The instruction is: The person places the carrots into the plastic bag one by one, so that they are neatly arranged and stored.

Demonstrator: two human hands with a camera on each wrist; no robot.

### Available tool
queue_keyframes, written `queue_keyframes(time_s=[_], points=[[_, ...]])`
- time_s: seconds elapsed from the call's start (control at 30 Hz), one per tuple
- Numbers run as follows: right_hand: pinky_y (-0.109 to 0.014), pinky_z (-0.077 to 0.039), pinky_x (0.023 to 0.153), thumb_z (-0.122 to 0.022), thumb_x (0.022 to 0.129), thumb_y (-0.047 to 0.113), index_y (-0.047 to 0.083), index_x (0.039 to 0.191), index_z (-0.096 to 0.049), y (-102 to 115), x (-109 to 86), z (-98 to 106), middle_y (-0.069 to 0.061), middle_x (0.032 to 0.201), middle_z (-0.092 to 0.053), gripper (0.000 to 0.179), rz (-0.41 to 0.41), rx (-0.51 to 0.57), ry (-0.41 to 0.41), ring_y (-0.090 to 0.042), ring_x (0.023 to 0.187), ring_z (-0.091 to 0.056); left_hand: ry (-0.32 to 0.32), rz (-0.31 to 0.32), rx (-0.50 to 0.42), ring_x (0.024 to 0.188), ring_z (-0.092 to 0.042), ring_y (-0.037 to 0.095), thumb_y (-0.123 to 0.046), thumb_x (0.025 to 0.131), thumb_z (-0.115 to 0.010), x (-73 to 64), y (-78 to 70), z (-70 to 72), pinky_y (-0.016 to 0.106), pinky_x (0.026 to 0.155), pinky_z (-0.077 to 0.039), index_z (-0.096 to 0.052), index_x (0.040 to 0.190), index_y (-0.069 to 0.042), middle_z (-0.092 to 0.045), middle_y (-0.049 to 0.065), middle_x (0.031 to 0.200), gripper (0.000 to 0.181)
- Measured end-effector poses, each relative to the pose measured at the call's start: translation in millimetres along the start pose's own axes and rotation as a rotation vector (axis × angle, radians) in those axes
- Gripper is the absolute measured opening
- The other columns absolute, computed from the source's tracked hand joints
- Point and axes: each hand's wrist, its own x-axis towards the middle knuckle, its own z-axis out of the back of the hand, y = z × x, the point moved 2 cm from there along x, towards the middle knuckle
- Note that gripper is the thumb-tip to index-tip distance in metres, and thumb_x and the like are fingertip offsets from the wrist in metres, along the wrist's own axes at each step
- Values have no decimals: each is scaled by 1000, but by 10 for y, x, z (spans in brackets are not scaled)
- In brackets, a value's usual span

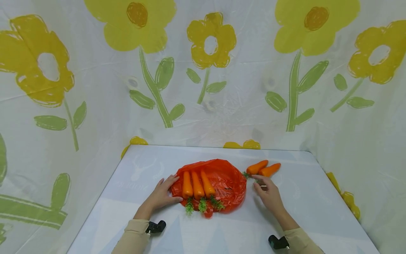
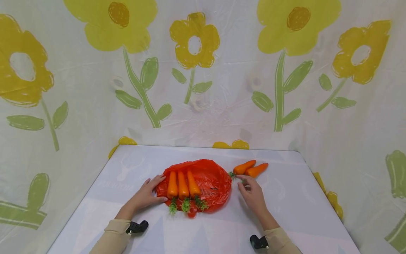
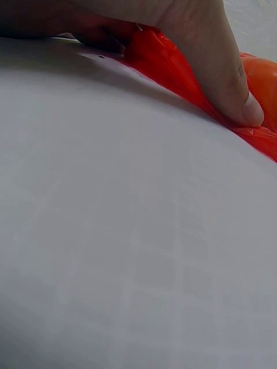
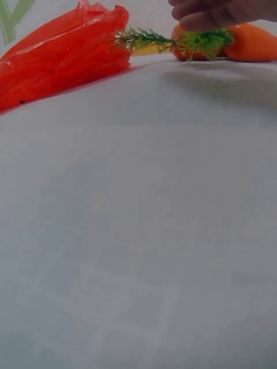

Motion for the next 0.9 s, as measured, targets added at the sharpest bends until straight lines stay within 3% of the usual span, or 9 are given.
queue_keyframes(time_s=[0.23,0.53,0.7,0.9], points=[[-21,-55,81,-64,101,15,7,133,-64,-36,27,50,-14,127,-63,33,-74,-28,17,-25,99,-64,-6,-12,-20,152,-26,35,-51,80,-83,-9,-26,5,57,124,-7,-43,154,-6,-38,15,161,96],[-19,-54,75,-65,100,13,6,132,-66,-79,69,91,-19,119,-57,33,-80,-63,-42,-20,90,-58,-3,-13,-9,152,-25,35,-52,80,-82,-3,-21,-5,57,124,-6,-42,154,-6,-37,15,162,96],[-19,-53,74,-65,100,14,4,132,-65,-137,88,116,-20,119,-55,34,-88,-75,-72,-24,91,-60,-7,-11,-17,152,-25,35,-52,80,-83,-6,-25,1,57,124,-6,-42,154,-6,-37,15,162,96],[-18,-50,78,-63,102,17,3,136,-62,-177,110,175,-23,129,-50,37,-162,-98,-87,-30,99,-59,-21,-17,-9,152,-26,35,-53,79,-83,-15,-8,0,57,124,-7,-44,154,-6,-38,15,161,96]])
